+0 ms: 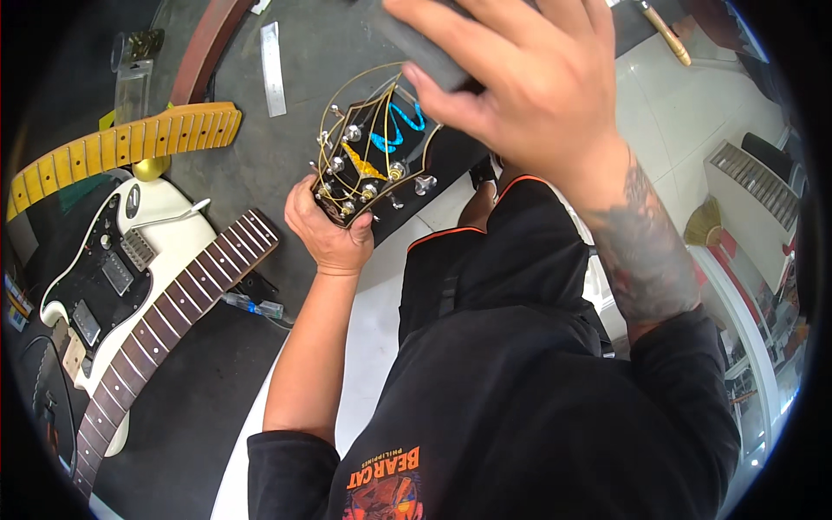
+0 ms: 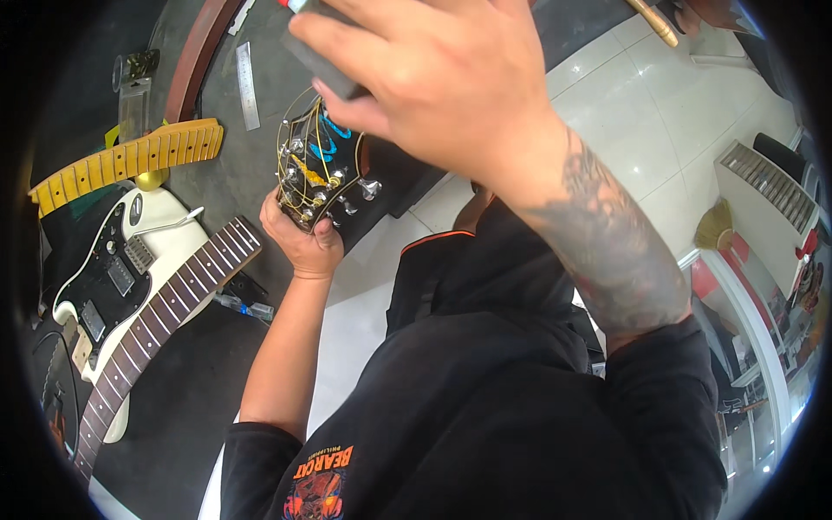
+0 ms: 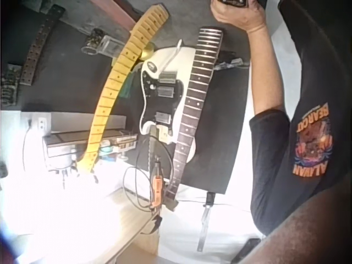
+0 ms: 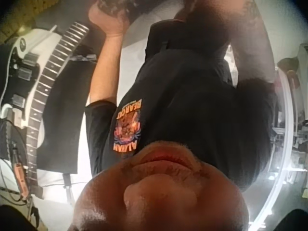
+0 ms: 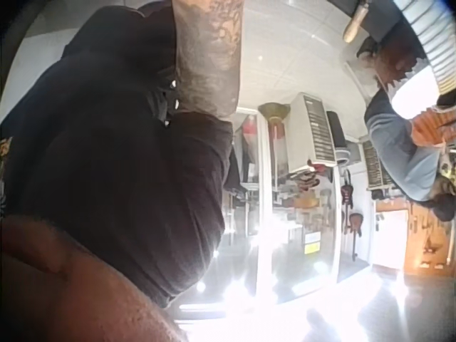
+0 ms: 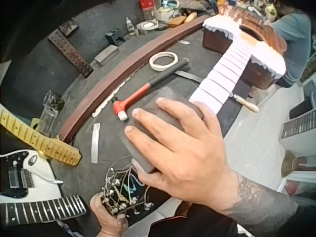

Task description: The person sands the frets and fretboard of a guitar using a sanding block, moving it along the length of the neck while holding the headstock.

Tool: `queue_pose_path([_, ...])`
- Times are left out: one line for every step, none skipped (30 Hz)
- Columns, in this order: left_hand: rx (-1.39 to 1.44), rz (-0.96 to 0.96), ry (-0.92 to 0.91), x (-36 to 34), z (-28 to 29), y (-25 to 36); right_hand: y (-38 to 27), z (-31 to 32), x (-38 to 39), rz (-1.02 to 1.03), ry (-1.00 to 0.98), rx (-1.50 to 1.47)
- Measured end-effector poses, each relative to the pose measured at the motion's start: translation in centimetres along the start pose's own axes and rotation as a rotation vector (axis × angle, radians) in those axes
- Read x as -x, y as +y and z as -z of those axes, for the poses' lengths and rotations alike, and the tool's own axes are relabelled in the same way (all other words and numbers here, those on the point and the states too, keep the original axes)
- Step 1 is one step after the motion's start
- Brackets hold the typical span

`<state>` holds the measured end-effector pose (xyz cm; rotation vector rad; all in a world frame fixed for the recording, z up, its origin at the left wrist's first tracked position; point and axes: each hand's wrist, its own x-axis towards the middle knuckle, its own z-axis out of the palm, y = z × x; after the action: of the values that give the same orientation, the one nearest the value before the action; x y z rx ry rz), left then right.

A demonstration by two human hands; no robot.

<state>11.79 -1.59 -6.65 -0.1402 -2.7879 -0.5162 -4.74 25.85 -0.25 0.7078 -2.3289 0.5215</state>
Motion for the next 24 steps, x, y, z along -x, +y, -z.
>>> queue_pose_path([0.010,0.002,0.005,0.1,0.0,-0.2,-0.2,0.7,0.4,0.047,0.018,0.031])
queue_pose_path([0.013,-0.002,0.008,0.3,0.0,-0.2,-0.4,1.5,0.8,0.093,0.037,0.063])
queue_pose_path([0.009,0.000,0.005,0.4,0.1,-0.4,-0.6,2.3,1.3,0.136,0.064,0.096])
queue_pose_path([0.007,-0.002,-0.003,0.5,0.1,-0.5,-1.9,5.0,1.8,0.024,-0.087,0.035])
queue_pose_path([0.007,-0.007,-0.007,0.4,0.0,-0.5,-2.2,6.8,2.3,-0.087,-0.235,-0.022])
queue_pose_path([0.007,-0.002,-0.007,0.4,0.0,-0.4,-2.1,7.4,3.2,-0.081,-0.222,-0.017])
queue_pose_path([0.001,0.003,-0.015,0.4,0.2,-0.4,-2.1,7.4,2.8,-0.082,-0.226,-0.017])
queue_pose_path([-0.008,0.006,-0.021,0.3,0.2,-0.4,-2.1,6.8,1.8,-0.079,-0.235,-0.002])
queue_pose_path([-0.009,0.006,-0.022,0.4,0.2,-0.3,-2.2,6.0,1.0,-0.076,-0.243,0.013])
queue_pose_path([-0.006,0.003,-0.017,0.2,0.0,-0.2,-2.2,4.4,0.2,-0.099,-0.196,0.007])
queue_pose_path([-0.008,0.006,-0.012,0.2,0.1,-0.2,-2.3,4.0,-0.6,-0.099,-0.191,0.002])
queue_pose_path([0.000,0.012,0.007,0.2,0.0,-0.2,-2.2,3.9,-1.5,-0.109,-0.276,-0.056])
queue_pose_path([0.002,0.011,0.005,0.3,0.0,-0.2,-2.1,3.8,-1.1,-0.091,-0.257,-0.033])
queue_pose_path([-0.002,0.006,0.003,0.3,0.0,-0.2,-2.2,3.7,-0.6,-0.078,-0.236,-0.013])
queue_pose_path([-0.004,0.001,0.001,0.3,0.0,-0.3,-2.2,4.4,0.7,-0.079,-0.238,-0.011])
queue_pose_path([-0.004,0.006,0.004,0.3,0.1,-0.3,-2.1,5.6,2.0,-0.071,-0.212,-0.032])
queue_pose_path([-0.009,0.005,-0.007,0.4,0.2,-0.3,-1.9,6.4,2.9,-0.063,-0.187,-0.050])
queue_pose_path([-0.014,0.003,-0.018,0.4,0.2,-0.3,-1.6,6.4,3.4,-0.039,-0.204,-0.022])
queue_pose_path([-0.012,0.003,-0.021,0.6,0.3,-0.2,-1.3,5.9,3.2,-0.041,-0.207,-0.022])
queue_pose_path([-0.009,0.008,-0.023,0.4,0.2,-0.3,-0.5,4.0,2.5,0.037,-0.125,0.011])
queue_pose_path([-0.005,0.013,-0.025,0.3,0.1,-0.3,-0.3,2.9,1.8,0.080,-0.047,0.033])
queue_pose_path([-0.007,0.015,-0.021,0.3,0.1,-0.3,-0.2,1.7,1.0,0.124,0.035,0.056])
queue_pose_path([-0.010,0.011,-0.022,0.3,0.1,-0.3,-0.1,0.6,-0.3,0.168,0.120,0.083])
queue_pose_path([-0.012,0.003,-0.008,0.3,0.0,-0.4,-1.1,2.5,-0.3,0.035,-0.052,0.022])
